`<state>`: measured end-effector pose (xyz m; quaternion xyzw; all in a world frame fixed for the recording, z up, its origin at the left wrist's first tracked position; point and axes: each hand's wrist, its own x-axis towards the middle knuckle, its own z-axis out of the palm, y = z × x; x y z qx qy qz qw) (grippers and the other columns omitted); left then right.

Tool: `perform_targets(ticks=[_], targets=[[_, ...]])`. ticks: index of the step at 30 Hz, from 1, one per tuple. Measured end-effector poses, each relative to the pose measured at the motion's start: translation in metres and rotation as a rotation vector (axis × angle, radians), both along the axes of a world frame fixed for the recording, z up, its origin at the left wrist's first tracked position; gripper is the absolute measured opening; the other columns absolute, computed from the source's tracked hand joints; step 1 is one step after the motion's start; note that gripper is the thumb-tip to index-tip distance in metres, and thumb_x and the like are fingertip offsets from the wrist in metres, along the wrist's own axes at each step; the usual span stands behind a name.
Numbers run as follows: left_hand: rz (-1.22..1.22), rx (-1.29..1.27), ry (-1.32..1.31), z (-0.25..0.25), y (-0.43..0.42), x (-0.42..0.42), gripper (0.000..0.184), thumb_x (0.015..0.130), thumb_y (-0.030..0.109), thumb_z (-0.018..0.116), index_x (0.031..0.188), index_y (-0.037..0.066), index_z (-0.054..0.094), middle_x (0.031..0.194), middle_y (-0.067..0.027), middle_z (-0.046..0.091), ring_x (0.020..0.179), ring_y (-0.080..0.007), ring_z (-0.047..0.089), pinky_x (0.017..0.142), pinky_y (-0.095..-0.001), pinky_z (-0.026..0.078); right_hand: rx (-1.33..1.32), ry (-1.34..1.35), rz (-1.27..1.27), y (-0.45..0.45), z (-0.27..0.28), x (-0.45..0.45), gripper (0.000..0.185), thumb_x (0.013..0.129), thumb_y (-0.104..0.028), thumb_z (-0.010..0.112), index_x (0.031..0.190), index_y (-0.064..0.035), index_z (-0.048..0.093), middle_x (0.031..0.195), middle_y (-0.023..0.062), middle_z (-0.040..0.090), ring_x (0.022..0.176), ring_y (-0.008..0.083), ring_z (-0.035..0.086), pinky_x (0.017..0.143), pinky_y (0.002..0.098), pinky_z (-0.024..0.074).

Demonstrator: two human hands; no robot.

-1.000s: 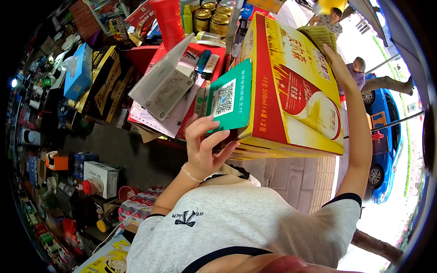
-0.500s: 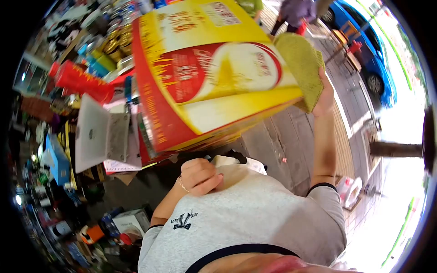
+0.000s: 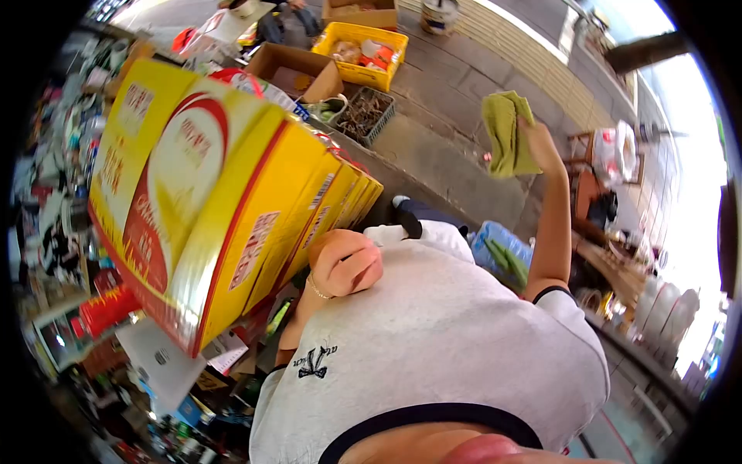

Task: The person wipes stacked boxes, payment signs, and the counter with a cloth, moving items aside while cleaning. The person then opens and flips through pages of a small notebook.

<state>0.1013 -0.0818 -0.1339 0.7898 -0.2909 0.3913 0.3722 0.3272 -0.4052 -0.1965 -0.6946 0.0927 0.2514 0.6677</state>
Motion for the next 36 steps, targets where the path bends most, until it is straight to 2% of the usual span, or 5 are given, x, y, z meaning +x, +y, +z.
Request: perform_targets(ticks=[11,14,19,28,36], targets=[[-0.114,-0.017,0.049,-0.006,-0.001,0.011,0.024,0.067,-0.009,0.055,0.089,-0.001,0.047,0.085,-0.0161,0.047,0.053,-0.0192,0.051,0.045,-0.0254,0.045,-1.082,-0.618,-0.141,-0.066,0.009,-0.028,0.033,0.084,-0.032,0.049,0.09,-0.0012,0.06,0.066,0.0118,0.058,0.058,0.0203,0.055,0.056,0.0319,0.0414],[-0.113,-0.013,0.083,-0.005,-0.002,0.011,0.025,0.067,-0.009,0.055,0.089,0.0,0.048,0.086,-0.0158,0.047,0.053,-0.0189,0.051,0.045,-0.0252,0.045,-0.724,-0.759,-0.287,-0.065,0.009,-0.042,0.024,0.079,-0.025,0.052,0.094,-0.0077,0.061,0.077,0.0168,0.06,0.071,0.0346,0.057,0.064,0.0376,0.0439],[-0.042,-0.039,0.081,-0.006,-0.005,0.004,0.025,0.068,-0.008,0.056,0.09,-0.001,0.048,0.085,-0.0148,0.048,0.058,-0.0193,0.052,0.047,-0.0248,0.044,-0.934,-0.661,0.107,-0.064,-0.012,-0.055,0.024,0.08,-0.02,0.051,0.094,-0.0018,0.06,0.076,0.0143,0.062,0.067,0.0219,0.06,0.063,0.0317,0.045],[0.093,0.038,0.257,0.006,-0.021,0.011,0.022,0.063,-0.004,0.063,0.084,0.002,0.057,0.084,-0.0105,0.054,0.067,-0.0226,0.054,0.056,-0.0279,0.045,0.392,0.21,-0.369,-0.008,0.053,-0.082,0.039,0.078,-0.026,0.054,0.105,0.0015,0.051,0.093,0.012,0.059,0.074,0.0207,0.061,0.064,0.0311,0.0492],[0.087,-0.104,0.364,0.02,-0.055,0.049,0.02,0.064,0.003,0.068,0.083,0.007,0.061,0.097,-0.0106,0.048,0.091,-0.0259,0.048,0.073,-0.0328,0.04,0.316,0.177,-0.284,0.033,0.095,-0.126,0.038,0.078,-0.025,0.055,0.106,0.0006,0.051,0.092,0.0112,0.059,0.078,0.0199,0.06,0.066,0.0314,0.0494]])
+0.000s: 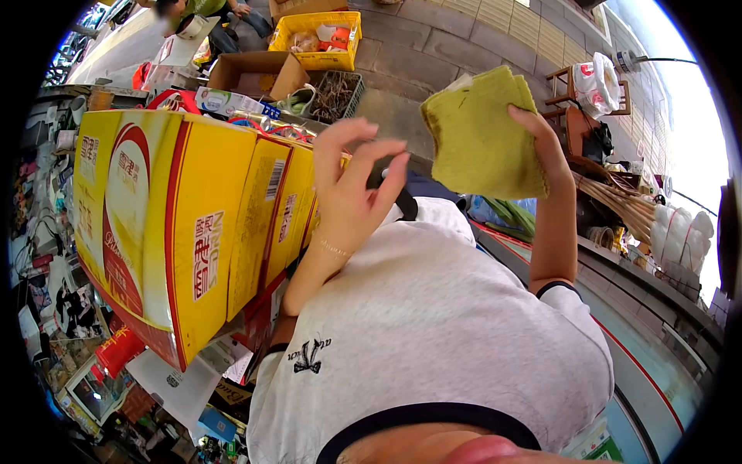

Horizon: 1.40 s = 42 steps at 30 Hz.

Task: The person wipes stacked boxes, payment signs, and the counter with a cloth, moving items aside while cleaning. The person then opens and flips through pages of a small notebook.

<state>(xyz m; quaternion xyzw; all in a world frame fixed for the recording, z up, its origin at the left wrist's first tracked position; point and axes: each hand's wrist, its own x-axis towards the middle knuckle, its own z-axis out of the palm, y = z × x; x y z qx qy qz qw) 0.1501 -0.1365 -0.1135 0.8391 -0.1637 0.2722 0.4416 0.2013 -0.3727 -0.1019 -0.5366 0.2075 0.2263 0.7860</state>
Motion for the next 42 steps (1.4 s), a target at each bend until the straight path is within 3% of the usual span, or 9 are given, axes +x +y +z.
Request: perform_targets(ticks=[4,7,25,32,35,37,42], targets=[[-0.022,0.095,-0.087,0.009,-0.012,0.019,0.017,0.064,0.013,0.07,0.078,0.01,0.062,0.098,-0.0082,0.048,0.094,-0.0265,0.045,0.076,-0.0354,0.038,-0.069,-0.083,0.024,0.01,0.002,-0.018,0.037,0.077,-0.024,0.057,0.106,0.0002,0.052,0.092,0.0092,0.059,0.081,0.0172,0.059,0.07,0.0284,0.0468],[-0.074,0.121,-0.032,0.012,-0.014,0.018,0.017,0.064,0.01,0.072,0.079,0.009,0.064,0.102,-0.007,0.045,0.096,-0.0222,0.043,0.079,-0.0325,0.036,0.031,-0.102,0.065,0.016,0.009,-0.028,0.036,0.078,-0.023,0.058,0.104,0.0002,0.053,0.093,0.0078,0.059,0.082,0.0153,0.058,0.071,0.0273,0.0453],[-0.09,0.058,0.025,0.008,-0.016,0.026,0.013,0.063,0.008,0.069,0.074,0.009,0.063,0.104,-0.0076,0.048,0.096,-0.0231,0.044,0.08,-0.0341,0.036,0.053,-0.144,0.159,0.019,0.005,-0.026,0.034,0.079,-0.021,0.056,0.106,-0.0009,0.053,0.097,0.0063,0.058,0.086,0.0139,0.056,0.073,0.0267,0.0439],[-0.047,0.032,0.01,0.007,-0.012,0.027,0.008,0.066,0.009,0.065,0.073,0.01,0.061,0.106,-0.0075,0.046,0.096,-0.023,0.044,0.082,-0.0347,0.036,0.056,-0.14,0.089,0.021,0.004,-0.024,0.036,0.078,-0.021,0.056,0.108,-0.001,0.052,0.099,0.0067,0.058,0.086,0.0151,0.057,0.074,0.0283,0.0442],[-0.041,-0.03,-0.02,0.008,-0.011,0.027,0.012,0.063,0.007,0.065,0.072,0.01,0.059,0.103,-0.0093,0.047,0.094,-0.0244,0.044,0.08,-0.0333,0.036,0.126,-0.123,0.049,0.017,0.003,-0.025,0.037,0.078,-0.022,0.056,0.109,-0.0013,0.052,0.1,0.0073,0.057,0.087,0.0164,0.057,0.073,0.0301,0.0453],[0.023,0.049,-0.008,0.008,-0.005,0.028,0.008,0.069,0.008,0.063,0.076,0.008,0.059,0.106,-0.0085,0.046,0.096,-0.0229,0.044,0.081,-0.0343,0.036,0.291,-0.063,-0.023,0.01,-0.004,-0.025,0.036,0.078,-0.02,0.055,0.108,-0.0013,0.051,0.099,0.0095,0.058,0.085,0.019,0.058,0.072,0.0324,0.0474],[0.128,0.24,0.035,-0.001,-0.003,0.04,0.009,0.071,0.008,0.062,0.079,0.007,0.058,0.102,-0.0093,0.048,0.095,-0.024,0.046,0.079,-0.0335,0.038,0.507,-0.142,-0.09,-0.003,-0.01,-0.028,0.035,0.079,-0.018,0.052,0.107,0.0018,0.05,0.099,0.0148,0.059,0.082,0.0239,0.061,0.071,0.0347,0.0507]])
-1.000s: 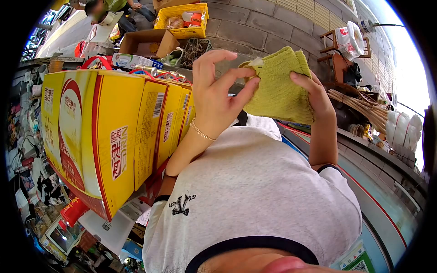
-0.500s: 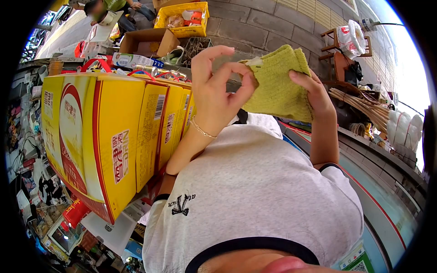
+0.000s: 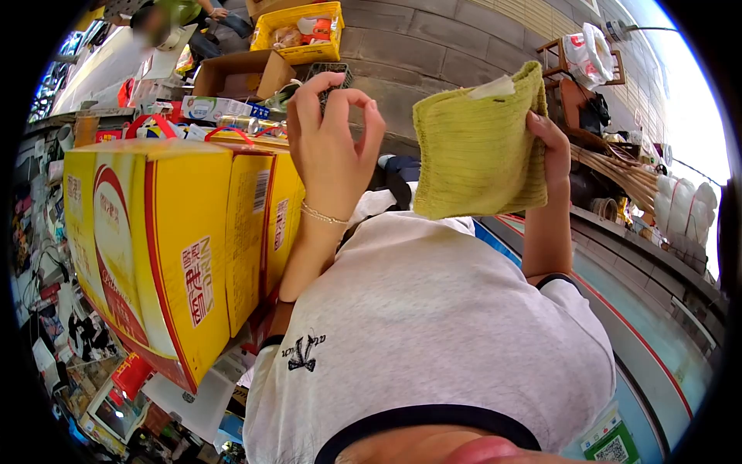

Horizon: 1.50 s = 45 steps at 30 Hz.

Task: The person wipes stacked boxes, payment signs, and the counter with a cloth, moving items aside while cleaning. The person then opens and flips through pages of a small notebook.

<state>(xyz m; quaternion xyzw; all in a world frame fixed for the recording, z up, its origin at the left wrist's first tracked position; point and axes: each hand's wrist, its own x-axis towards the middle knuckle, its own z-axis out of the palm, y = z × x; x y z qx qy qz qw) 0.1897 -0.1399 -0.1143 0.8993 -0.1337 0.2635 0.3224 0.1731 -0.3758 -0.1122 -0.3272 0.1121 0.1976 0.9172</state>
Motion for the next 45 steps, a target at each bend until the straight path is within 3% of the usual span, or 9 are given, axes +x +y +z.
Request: perform_targets(ticks=[7,15,19,24,29,34,38,40,45], targets=[[-0.006,0.089,-0.003,0.001,-0.002,0.003,0.007,0.073,0.008,0.063,0.079,0.007,0.06,0.101,-0.0075,0.049,0.094,-0.024,0.047,0.079,-0.0334,0.038,0.268,-0.134,0.015,-0.003,0.004,-0.005,0.033,0.081,-0.015,0.048,0.106,0.007,0.049,0.098,0.0192,0.059,0.083,0.0257,0.062,0.073,0.0355,0.052],[0.001,-0.143,-0.157,-0.001,-0.004,0.009,0.012,0.072,0.015,0.067,0.07,0.007,0.059,0.101,-0.0061,0.05,0.092,-0.0248,0.047,0.075,-0.0342,0.039,0.259,-0.19,0.073,-0.004,0.001,-0.006,0.031,0.083,-0.013,0.046,0.106,0.0081,0.05,0.098,0.019,0.059,0.084,0.025,0.061,0.073,0.0336,0.0515],[-0.071,0.027,-0.077,0.0,0.005,0.004,0.014,0.071,0.016,0.068,0.074,0.006,0.058,0.1,-0.0068,0.051,0.091,-0.0247,0.047,0.074,-0.034,0.039,0.217,-0.157,0.045,-0.002,0.0,-0.006,0.03,0.084,-0.014,0.046,0.104,0.0081,0.051,0.098,0.018,0.059,0.083,0.024,0.061,0.074,0.0326,0.0512],[-0.043,-0.271,-0.15,0.007,-0.006,0.004,0.014,0.071,0.015,0.067,0.075,0.007,0.057,0.093,-0.006,0.053,0.087,-0.0239,0.05,0.075,-0.0349,0.038,0.173,-0.102,0.011,0.004,-0.003,-0.003,0.029,0.084,-0.014,0.046,0.103,0.0063,0.052,0.096,0.0162,0.06,0.082,0.0237,0.062,0.072,0.0326,0.0512],[-0.162,-0.066,0.057,-0.005,0.007,-0.008,0.014,0.071,0.014,0.065,0.079,0.005,0.056,0.09,-0.0091,0.055,0.084,-0.0263,0.052,0.073,-0.0352,0.041,0.164,-0.009,-0.043,0.006,-0.022,0.026,0.034,0.086,-0.02,0.045,0.11,0.0025,0.049,0.102,0.0138,0.058,0.089,0.0251,0.059,0.076,0.0348,0.0488],[-0.076,-0.153,0.098,-0.01,0.016,-0.036,0.017,0.069,0.012,0.065,0.082,0.005,0.057,0.089,-0.0096,0.056,0.08,-0.0269,0.053,0.069,-0.0339,0.042,-0.062,-0.21,-0.192,0.061,-0.016,0.054,0.05,0.088,-0.035,0.043,0.126,-0.0033,0.035,0.124,0.013,0.042,0.112,0.0276,0.043,0.092,0.0406,0.0354],[0.071,-0.157,0.106,-0.021,0.039,-0.069,0.018,0.067,0.007,0.066,0.083,0.005,0.057,0.089,-0.0082,0.057,0.078,-0.0252,0.054,0.066,-0.0315,0.042,-0.245,-0.477,-0.326,0.134,-0.007,0.051,0.05,0.089,-0.039,0.038,0.124,-0.0034,0.036,0.123,0.0121,0.042,0.111,0.0277,0.043,0.092,0.0392,0.0346],[0.129,-0.17,0.043,-0.023,0.047,-0.084,0.02,0.066,0.004,0.065,0.084,0.006,0.057,0.088,-0.0083,0.057,0.076,-0.0249,0.054,0.065,-0.031,0.042,-0.161,-0.851,-0.18,0.154,-0.027,0.056,0.046,0.086,-0.035,0.044,0.121,-0.0036,0.04,0.122,0.0127,0.043,0.109,0.028,0.044,0.091,0.04,0.0354],[0.356,-0.041,-0.35,-0.029,0.054,-0.135,0.028,0.063,-0.003,0.064,0.088,0.005,0.054,0.085,-0.0127,0.057,0.069,-0.0233,0.055,0.062,-0.0315,0.044,-0.083,-0.95,0.033,0.257,-0.036,0.055,0.061,0.083,-0.045,0.045,0.128,-0.0076,0.029,0.129,0.0083,0.034,0.117,0.0253,0.035,0.097,0.0397,0.0273]])
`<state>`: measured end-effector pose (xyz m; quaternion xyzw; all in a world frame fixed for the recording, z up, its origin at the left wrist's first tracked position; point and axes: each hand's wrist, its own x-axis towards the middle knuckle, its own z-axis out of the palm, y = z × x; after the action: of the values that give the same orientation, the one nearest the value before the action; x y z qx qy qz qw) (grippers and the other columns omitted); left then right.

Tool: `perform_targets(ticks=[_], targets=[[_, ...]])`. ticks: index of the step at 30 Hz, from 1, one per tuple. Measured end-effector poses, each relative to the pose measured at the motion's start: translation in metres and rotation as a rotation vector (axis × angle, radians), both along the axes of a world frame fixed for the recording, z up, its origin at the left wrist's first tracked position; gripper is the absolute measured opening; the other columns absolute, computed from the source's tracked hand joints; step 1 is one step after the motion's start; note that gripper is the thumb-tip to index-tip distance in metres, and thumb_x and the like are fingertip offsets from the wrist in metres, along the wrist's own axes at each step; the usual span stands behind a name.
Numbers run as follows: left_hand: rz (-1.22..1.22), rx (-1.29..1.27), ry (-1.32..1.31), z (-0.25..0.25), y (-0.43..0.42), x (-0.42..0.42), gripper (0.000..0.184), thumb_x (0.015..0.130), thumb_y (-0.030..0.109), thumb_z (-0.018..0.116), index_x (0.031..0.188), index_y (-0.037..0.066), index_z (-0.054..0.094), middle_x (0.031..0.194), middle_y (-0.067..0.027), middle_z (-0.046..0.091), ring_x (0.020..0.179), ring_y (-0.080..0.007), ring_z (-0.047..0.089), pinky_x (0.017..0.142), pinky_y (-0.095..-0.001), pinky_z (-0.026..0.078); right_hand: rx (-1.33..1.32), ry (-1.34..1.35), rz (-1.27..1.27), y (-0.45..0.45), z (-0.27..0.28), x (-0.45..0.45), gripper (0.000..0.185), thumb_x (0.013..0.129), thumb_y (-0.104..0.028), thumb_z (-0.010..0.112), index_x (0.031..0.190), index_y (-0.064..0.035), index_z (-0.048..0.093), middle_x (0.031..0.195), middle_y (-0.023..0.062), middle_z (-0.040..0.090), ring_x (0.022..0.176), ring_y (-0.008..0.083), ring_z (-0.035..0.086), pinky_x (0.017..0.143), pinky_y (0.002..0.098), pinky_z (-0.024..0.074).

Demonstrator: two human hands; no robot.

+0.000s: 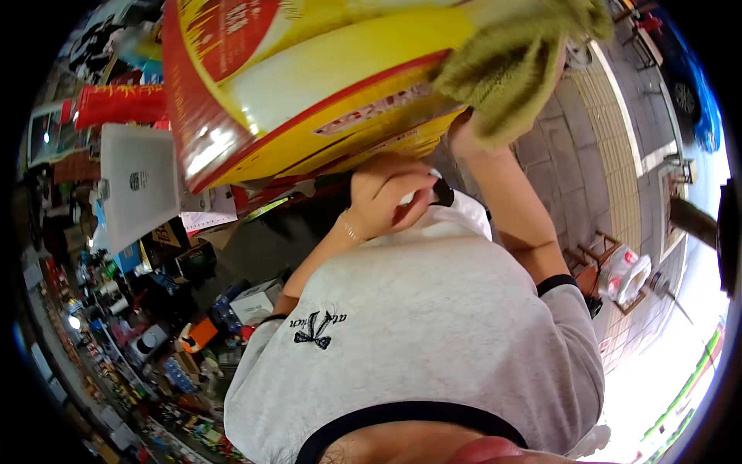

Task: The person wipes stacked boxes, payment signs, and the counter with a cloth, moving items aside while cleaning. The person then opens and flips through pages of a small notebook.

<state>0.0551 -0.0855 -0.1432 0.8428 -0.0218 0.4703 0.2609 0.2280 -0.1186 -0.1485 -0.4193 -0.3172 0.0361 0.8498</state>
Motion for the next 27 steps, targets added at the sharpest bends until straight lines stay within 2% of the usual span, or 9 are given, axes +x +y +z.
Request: perform_targets(ticks=[5,11,14,15,18,20,23,25,27], targets=[[0.393,0.249,-0.311,0.015,0.019,-0.034,0.017,0.072,0.006,0.054,0.087,0.005,0.047,0.089,-0.0113,0.047,0.09,-0.026,0.048,0.079,-0.0357,0.04,0.042,0.108,0.133,-0.015,-0.001,-0.011,0.071,0.081,-0.052,0.044,0.134,-0.0116,0.019,0.135,0.0043,0.027,0.123,0.0231,0.028,0.102,0.0387,0.0216],[0.648,0.297,-0.499,0.037,0.031,-0.035,0.033,0.07,0.013,0.054,0.101,0.007,0.045,0.107,-0.0146,0.04,0.103,-0.0302,0.04,0.09,-0.0397,0.033,-0.249,0.325,0.159,-0.028,-0.031,-0.03,0.048,0.09,-0.032,0.039,0.128,-0.0038,0.028,0.127,0.0039,0.036,0.115,0.0179,0.036,0.096,0.0315,0.0284],[0.687,0.386,-0.412,0.048,0.031,-0.037,0.038,0.074,0.014,0.05,0.109,0.003,0.04,0.116,-0.0174,0.035,0.113,-0.031,0.033,0.094,-0.042,0.03,-0.539,-0.171,-0.078,-0.036,-0.084,-0.015,0.035,0.091,-0.022,0.037,0.119,-0.0031,0.038,0.118,0.0079,0.045,0.105,0.0177,0.043,0.088,0.0319,0.0332],[0.713,0.457,-0.311,0.052,0.03,-0.036,0.042,0.077,0.014,0.046,0.115,-0.001,0.035,0.123,-0.0189,0.029,0.119,-0.0304,0.028,0.096,-0.0434,0.028,-0.35,0.421,0.271,-0.036,-0.045,-0.015,0.038,0.091,-0.028,0.036,0.121,-0.0033,0.038,0.116,0.0106,0.047,0.104,0.022,0.046,0.089,0.0345,0.0343],[0.721,0.471,-0.248,0.067,0.026,-0.03,0.048,0.078,0.016,0.045,0.121,-0.002,0.031,0.129,-0.0196,0.023,0.122,-0.0311,0.023,0.098,-0.0446,0.026,-0.108,0.747,0.317,-0.037,0.035,-0.004,0.041,0.091,-0.031,0.034,0.121,-0.0029,0.037,0.118,0.0123,0.046,0.106,0.024,0.045,0.091,0.0355,0.0351],[0.721,0.459,-0.198,0.072,0.023,-0.026,0.052,0.08,0.018,0.046,0.124,-0.003,0.029,0.132,-0.0191,0.018,0.123,-0.0312,0.022,0.098,-0.0448,0.026,-0.034,0.612,0.228,-0.036,0.056,0.004,0.041,0.091,-0.027,0.032,0.123,-0.0029,0.036,0.12,0.0104,0.046,0.107,0.0241,0.045,0.092,0.0357,0.0353],[0.823,0.318,-0.18,0.08,0.021,-0.013,0.043,0.078,0.025,0.051,0.115,0.003,0.044,0.116,-0.0186,0.041,0.116,-0.0337,0.032,0.099,-0.0471,0.021,-0.027,-0.037,0.385,-0.026,0.104,0.038,0.04,0.088,-0.026,0.034,0.119,-0.0023,0.043,0.119,0.0104,0.047,0.107,0.0241,0.046,0.091,0.0354,0.0358],[0.865,0.345,-0.124,0.081,0.017,-0.017,0.041,0.078,0.025,0.052,0.113,0.003,0.046,0.116,-0.0163,0.042,0.116,-0.0332,0.032,0.099,-0.0466,0.02,-0.163,-1.282,0.052,-0.006,0.125,0.054,0.044,0.086,-0.033,0.036,0.108,0.0009,0.052,0.115,0.012,0.049,0.106,0.0251,0.046,0.089,0.0358,0.0361],[0.901,0.342,-0.123,0.082,0.02,-0.014,0.035,0.079,0.025,0.052,0.108,0.005,0.051,0.115,-0.011,0.044,0.117,-0.0313,0.031,0.1,-0.0448,0.018,-0.157,-1.177,0.149,-0.008,0.126,0.055,0.049,0.084,-0.041,0.036,0.098,0.0016,0.056,0.108,0.0144,0.052,0.104,0.0288,0.047,0.089,0.0383,0.0358]])
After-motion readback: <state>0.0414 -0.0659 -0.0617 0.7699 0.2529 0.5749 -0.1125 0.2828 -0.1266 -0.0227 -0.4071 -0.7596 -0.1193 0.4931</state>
